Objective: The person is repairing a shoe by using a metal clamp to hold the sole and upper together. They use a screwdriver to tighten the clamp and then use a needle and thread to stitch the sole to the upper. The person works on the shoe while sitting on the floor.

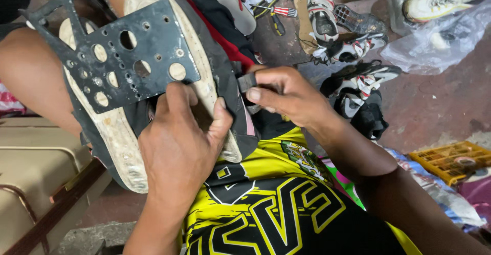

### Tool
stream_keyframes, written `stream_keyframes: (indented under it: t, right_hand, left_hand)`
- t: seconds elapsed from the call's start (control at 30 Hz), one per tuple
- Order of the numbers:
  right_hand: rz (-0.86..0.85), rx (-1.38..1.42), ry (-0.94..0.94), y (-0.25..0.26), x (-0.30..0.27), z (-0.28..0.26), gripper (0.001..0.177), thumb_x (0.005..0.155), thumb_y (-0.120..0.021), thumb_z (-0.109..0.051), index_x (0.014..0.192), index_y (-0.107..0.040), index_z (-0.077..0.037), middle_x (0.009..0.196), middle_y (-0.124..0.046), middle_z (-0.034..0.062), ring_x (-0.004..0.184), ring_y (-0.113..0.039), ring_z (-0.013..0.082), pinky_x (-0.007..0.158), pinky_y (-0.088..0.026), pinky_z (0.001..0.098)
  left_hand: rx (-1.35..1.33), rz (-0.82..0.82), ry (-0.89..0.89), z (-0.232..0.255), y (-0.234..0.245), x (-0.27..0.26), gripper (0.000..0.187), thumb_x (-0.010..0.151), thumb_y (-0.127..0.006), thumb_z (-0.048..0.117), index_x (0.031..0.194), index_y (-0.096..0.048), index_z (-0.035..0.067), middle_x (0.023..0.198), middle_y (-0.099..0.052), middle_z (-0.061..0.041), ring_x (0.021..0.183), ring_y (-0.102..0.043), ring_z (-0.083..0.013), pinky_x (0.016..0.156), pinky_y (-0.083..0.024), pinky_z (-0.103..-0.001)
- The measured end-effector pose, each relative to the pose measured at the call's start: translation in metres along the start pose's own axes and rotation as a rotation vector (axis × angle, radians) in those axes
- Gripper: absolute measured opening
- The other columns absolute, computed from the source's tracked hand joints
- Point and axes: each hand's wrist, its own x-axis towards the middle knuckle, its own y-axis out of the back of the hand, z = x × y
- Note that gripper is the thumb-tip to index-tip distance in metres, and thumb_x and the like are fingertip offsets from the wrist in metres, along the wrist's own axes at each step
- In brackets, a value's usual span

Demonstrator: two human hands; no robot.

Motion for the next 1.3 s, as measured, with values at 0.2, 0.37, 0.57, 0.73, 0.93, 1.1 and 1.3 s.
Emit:
stream_keyframes:
  t: [0.2, 0.37, 0.57, 0.73, 0.93, 1.1, 1.3]
  right_hand:
    - [-0.154, 0.196, -0.113, 0.005, 0.01, 0.012, 0.032, 0.098, -0.076, -0.028, 0.106, -0.073, 0.003, 0.076, -0.059, -0.0035, 0.063, -0.048, 0.0035, 0.054, -0.036, 0.0202]
    - [0.009, 0.139, 0.092, 0.006, 0.0, -0.006, 0.036, 0.101, -0.068, -0.026, 0.122, -0.066, 0.004, 0.088, -0.069, 0.0042, 0.061, -0.046, 0.0023, 0.053, -0.035, 0.0184]
    - [-0.052, -0.123, 0.344, -0.013, -0.004, -0.055, 0.026, 0.107, -0.065, -0.014, 0.127, -0.067, 0.002, 0.113, -0.064, 0.0057, 0.072, -0.053, 0.0028, 0.063, -0.04, 0.0176]
    - [-0.047, -0.409, 0.558, -0.042, 0.008, -0.076, 0.03, 0.094, -0.08, -0.004, 0.121, -0.068, -0.002, 0.115, -0.062, 0.0047, 0.064, -0.039, -0.0012, 0.059, -0.031, 0.0177]
    - [-0.012, -0.786, 0.819, -0.075, 0.018, -0.1, 0.044, 0.076, -0.088, -0.017, 0.11, -0.064, -0.005, 0.106, -0.057, 0.0088, 0.075, -0.057, 0.0201, 0.067, -0.048, 0.0329]
    - [0.072, -0.929, 0.765, -0.085, 0.024, -0.102, 0.034, 0.078, -0.081, -0.011, 0.102, -0.058, -0.004, 0.102, -0.057, 0.0127, 0.081, -0.067, 0.0286, 0.067, -0.053, 0.0397]
    - [0.289, -1.034, 0.918, -0.064, 0.022, -0.077, 0.032, 0.078, -0.077, -0.003, 0.106, -0.06, -0.005, 0.104, -0.061, 0.0125, 0.089, -0.069, 0.0311, 0.072, -0.058, 0.0377]
  left_hand:
    - [-0.078, -0.024, 0.023, -0.001, 0.015, -0.002, 0.04, 0.093, -0.08, 0.032, 0.098, -0.054, 0.003, 0.077, -0.063, -0.013, 0.06, -0.065, -0.0304, 0.055, -0.051, -0.043]
    - [-0.129, -0.103, 0.087, 0.002, 0.037, 0.004, 0.038, 0.091, -0.079, 0.029, 0.099, -0.053, 0.002, 0.069, -0.063, -0.01, 0.054, -0.065, -0.0266, 0.052, -0.05, -0.04]
    - [-0.2, -0.223, 0.2, -0.018, 0.087, 0.005, 0.032, 0.092, -0.074, 0.026, 0.101, -0.053, 0.004, 0.063, -0.064, -0.002, 0.052, -0.059, -0.0103, 0.05, -0.05, -0.03]
    - [-0.388, -0.329, 0.186, -0.041, 0.118, 0.015, 0.023, 0.099, -0.065, 0.02, 0.109, -0.052, 0.005, 0.071, -0.056, 0.0, 0.062, -0.047, -0.0038, 0.054, -0.042, -0.023]
    - [-0.745, -0.345, 0.19, -0.056, 0.121, 0.019, 0.018, 0.105, -0.058, 0.019, 0.113, -0.05, 0.005, 0.084, -0.055, 0.002, 0.071, -0.049, -0.0031, 0.062, -0.042, -0.02]
    - [-0.684, -0.31, 0.135, -0.056, 0.112, 0.023, 0.015, 0.106, -0.057, 0.017, 0.111, -0.048, 0.005, 0.084, -0.054, 0.003, 0.07, -0.051, -0.0028, 0.061, -0.044, -0.02]
    - [-0.444, -0.259, 0.107, -0.033, 0.098, 0.033, 0.018, 0.099, -0.063, 0.013, 0.104, -0.048, 0.003, 0.07, -0.057, -0.001, 0.062, -0.053, -0.0035, 0.053, -0.046, -0.024]
